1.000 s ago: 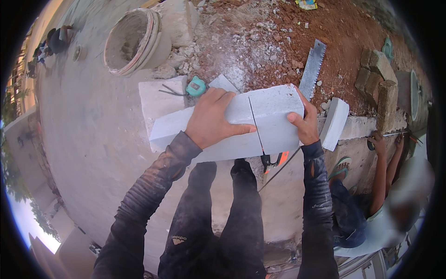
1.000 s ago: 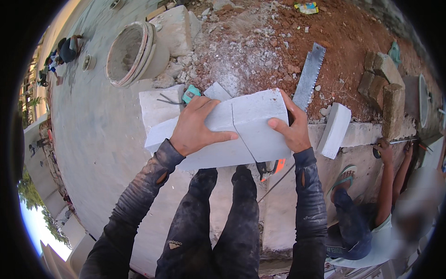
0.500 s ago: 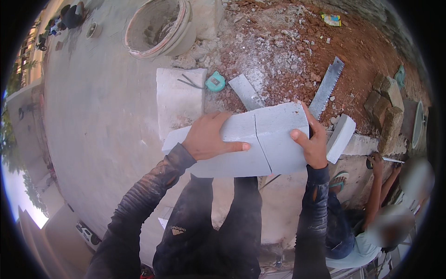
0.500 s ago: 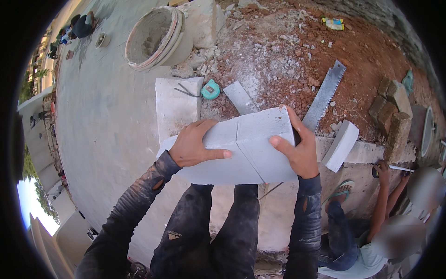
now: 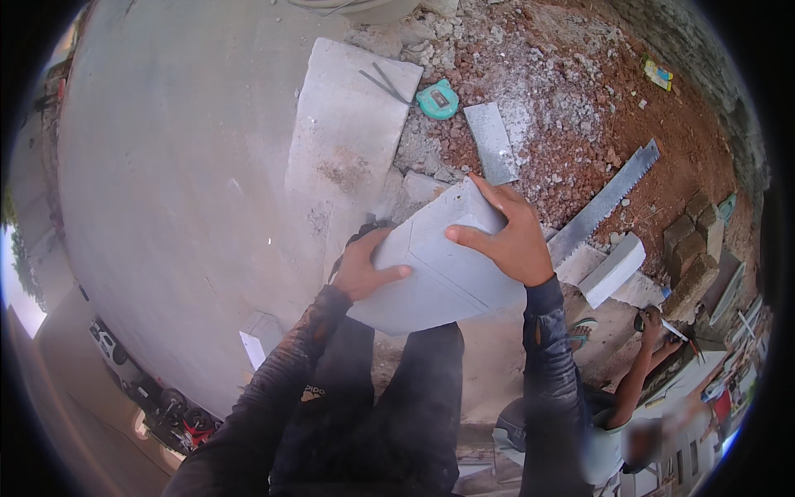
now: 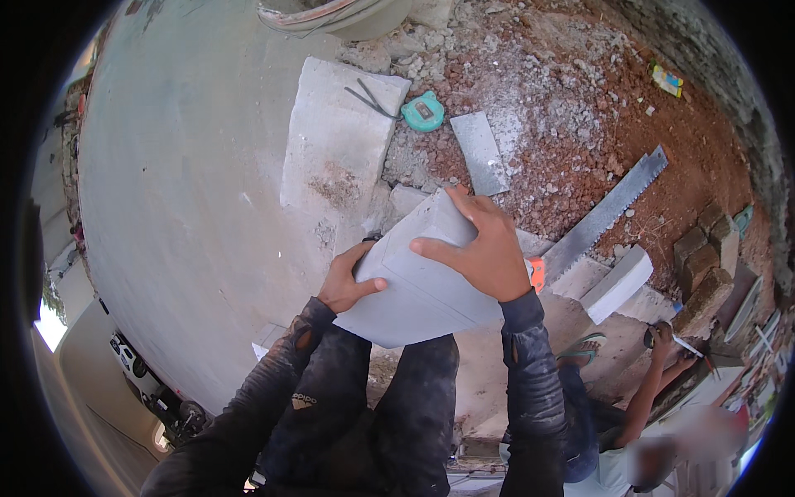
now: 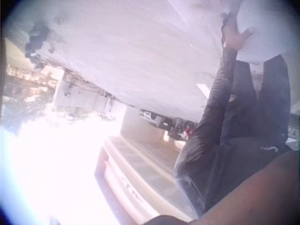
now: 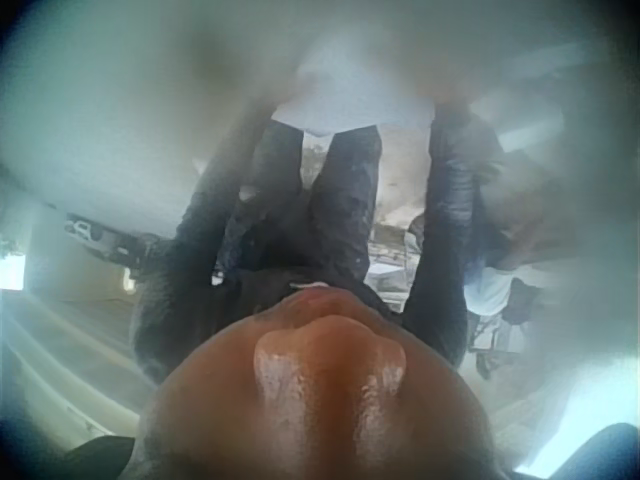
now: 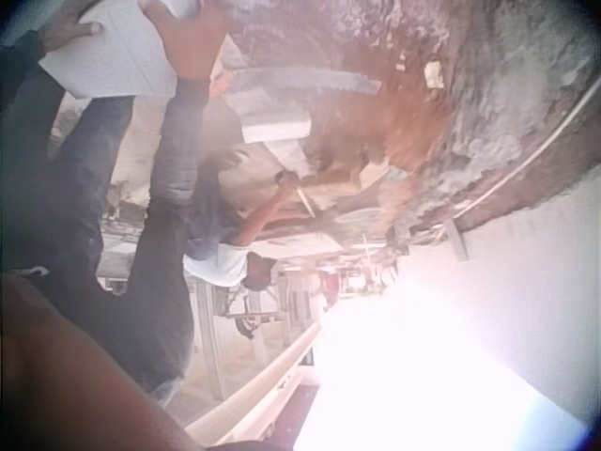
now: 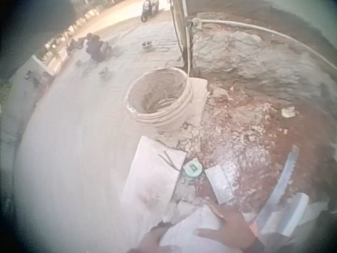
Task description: The person measures a white rectangular tile with a tape measure and marks it with a pen. They then use a hand saw to cut the tile along the marked line. After cutting, the person walks around the construction site and returns to the tile to inspect the cut.
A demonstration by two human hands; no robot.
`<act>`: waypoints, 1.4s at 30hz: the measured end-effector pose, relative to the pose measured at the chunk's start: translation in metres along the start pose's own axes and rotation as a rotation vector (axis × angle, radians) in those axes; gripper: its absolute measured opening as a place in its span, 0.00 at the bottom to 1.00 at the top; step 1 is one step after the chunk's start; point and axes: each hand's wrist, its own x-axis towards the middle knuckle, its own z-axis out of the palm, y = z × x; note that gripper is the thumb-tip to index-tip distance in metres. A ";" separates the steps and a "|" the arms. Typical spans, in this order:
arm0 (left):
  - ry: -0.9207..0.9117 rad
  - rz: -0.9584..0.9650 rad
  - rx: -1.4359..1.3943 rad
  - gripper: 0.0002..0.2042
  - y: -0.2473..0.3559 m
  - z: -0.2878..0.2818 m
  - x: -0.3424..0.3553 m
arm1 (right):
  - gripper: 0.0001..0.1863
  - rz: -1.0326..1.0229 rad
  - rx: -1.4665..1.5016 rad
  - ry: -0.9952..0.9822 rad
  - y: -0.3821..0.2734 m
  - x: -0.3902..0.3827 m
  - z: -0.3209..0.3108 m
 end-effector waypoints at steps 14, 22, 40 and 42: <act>0.004 -0.023 -0.297 0.41 -0.043 0.006 -0.001 | 0.43 -0.031 -0.189 -0.066 -0.022 0.026 0.029; 0.061 -0.172 -0.178 0.42 -0.100 0.031 0.008 | 0.39 0.181 -0.020 0.043 0.018 0.060 0.048; 0.023 -0.051 -0.042 0.37 -0.041 -0.009 0.005 | 0.38 0.434 1.098 0.235 0.100 0.014 -0.029; 0.010 0.038 0.048 0.37 -0.019 -0.021 0.004 | 0.39 0.404 1.204 0.260 0.107 -0.003 -0.031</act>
